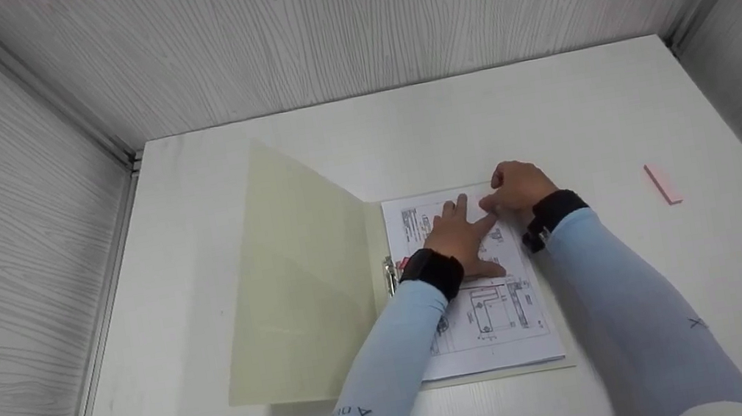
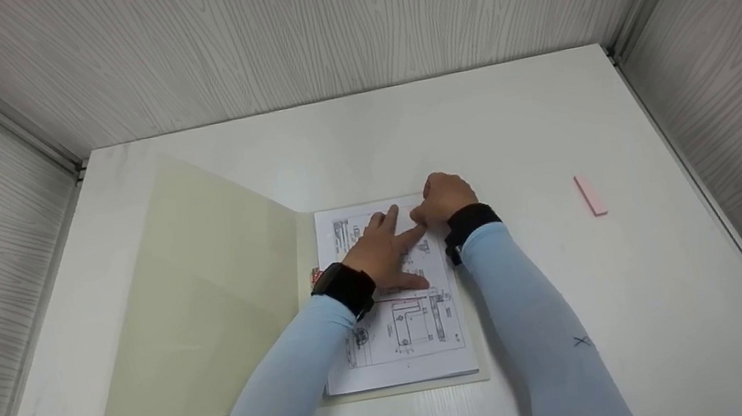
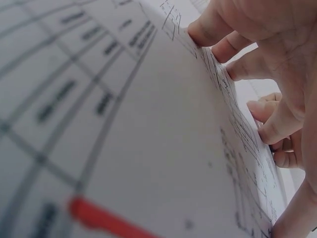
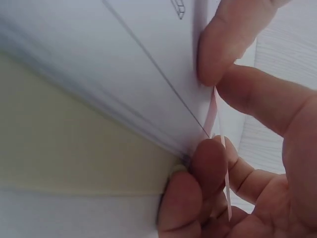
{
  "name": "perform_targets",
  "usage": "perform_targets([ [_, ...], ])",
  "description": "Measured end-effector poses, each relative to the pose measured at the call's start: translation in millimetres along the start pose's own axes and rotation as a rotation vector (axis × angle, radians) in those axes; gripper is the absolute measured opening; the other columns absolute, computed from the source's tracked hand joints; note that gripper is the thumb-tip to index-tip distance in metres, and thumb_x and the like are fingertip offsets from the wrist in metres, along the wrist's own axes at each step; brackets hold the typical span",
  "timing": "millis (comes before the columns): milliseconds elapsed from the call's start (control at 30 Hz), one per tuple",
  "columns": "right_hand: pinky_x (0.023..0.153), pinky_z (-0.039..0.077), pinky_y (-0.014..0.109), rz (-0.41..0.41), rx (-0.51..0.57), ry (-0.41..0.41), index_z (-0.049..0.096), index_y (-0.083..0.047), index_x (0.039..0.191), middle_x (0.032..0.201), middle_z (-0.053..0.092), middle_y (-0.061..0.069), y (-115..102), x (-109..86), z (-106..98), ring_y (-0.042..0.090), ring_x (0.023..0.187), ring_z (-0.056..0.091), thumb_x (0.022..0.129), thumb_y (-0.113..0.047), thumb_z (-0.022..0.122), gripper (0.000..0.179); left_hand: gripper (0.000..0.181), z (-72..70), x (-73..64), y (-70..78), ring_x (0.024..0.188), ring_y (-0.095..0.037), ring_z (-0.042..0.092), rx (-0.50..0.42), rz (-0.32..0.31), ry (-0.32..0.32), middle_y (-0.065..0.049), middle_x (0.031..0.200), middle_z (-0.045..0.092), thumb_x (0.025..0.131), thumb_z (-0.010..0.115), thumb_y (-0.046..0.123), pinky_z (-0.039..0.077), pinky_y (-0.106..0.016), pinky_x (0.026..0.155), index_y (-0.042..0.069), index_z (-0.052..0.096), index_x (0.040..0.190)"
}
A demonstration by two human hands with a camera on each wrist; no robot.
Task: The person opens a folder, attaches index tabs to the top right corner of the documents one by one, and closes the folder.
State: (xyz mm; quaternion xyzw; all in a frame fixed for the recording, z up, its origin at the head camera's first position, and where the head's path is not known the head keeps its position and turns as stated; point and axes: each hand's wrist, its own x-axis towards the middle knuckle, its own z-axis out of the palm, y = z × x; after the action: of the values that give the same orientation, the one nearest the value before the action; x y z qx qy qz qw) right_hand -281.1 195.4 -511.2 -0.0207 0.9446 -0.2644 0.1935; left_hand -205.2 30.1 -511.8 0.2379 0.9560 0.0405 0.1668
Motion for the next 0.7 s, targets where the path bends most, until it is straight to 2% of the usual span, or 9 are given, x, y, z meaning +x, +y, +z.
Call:
perform_targets([
  [200, 0.068, 0.045, 0.037, 0.014, 0.004, 0.047, 0.057, -0.001, 0.104, 0.098, 0.060, 0.017, -4, -2.2, 2, 0.030, 0.082, 0.055, 0.087, -0.044, 0.063, 0.047, 0.099, -1.5, -1.9, 0.3, 0.146, -0.032, 0.010, -0.023, -0.014, 0.002, -0.012, 0.160, 0.007, 0.070, 0.068, 0.071, 0.023, -0.045, 0.113, 0.040, 0.022, 0.151],
  [333, 0.065, 0.044, 0.036, -0.003, -0.011, 0.092, 0.057, -0.001, 0.100, 0.093, 0.060, 0.016, -3, -2.6, 6, 0.029, 0.078, 0.055, 0.088, -0.042, 0.062, 0.043, 0.099, -1.6, -1.8, 0.8, 0.145, -0.031, 0.012, -0.012, -0.025, 0.002, -0.011, 0.161, 0.008, 0.069, 0.068, 0.072, 0.026, -0.044, 0.112, 0.042, 0.022, 0.151],
  [567, 0.068, 0.045, 0.039, -0.051, -0.010, 0.108, 0.059, 0.000, 0.101, 0.093, 0.061, 0.017, 4, 0.3, 5, 0.030, 0.079, 0.055, 0.094, -0.025, 0.055, 0.026, 0.101, 0.8, 2.7, -0.2, 0.144, -0.030, 0.014, 0.001, -0.023, -0.011, -0.011, 0.160, 0.008, 0.068, 0.066, 0.075, 0.027, -0.043, 0.111, 0.043, 0.018, 0.151],
  [700, 0.073, 0.044, 0.041, -0.082, -0.021, 0.118, 0.059, 0.001, 0.102, 0.097, 0.061, 0.017, 10, 2.1, 4, 0.031, 0.082, 0.055, 0.095, -0.018, 0.051, 0.022, 0.101, 1.6, 2.8, -0.9, 0.143, -0.031, 0.017, 0.019, -0.008, 0.005, -0.013, 0.160, 0.011, 0.068, 0.066, 0.075, 0.028, -0.043, 0.111, 0.041, 0.021, 0.151],
])
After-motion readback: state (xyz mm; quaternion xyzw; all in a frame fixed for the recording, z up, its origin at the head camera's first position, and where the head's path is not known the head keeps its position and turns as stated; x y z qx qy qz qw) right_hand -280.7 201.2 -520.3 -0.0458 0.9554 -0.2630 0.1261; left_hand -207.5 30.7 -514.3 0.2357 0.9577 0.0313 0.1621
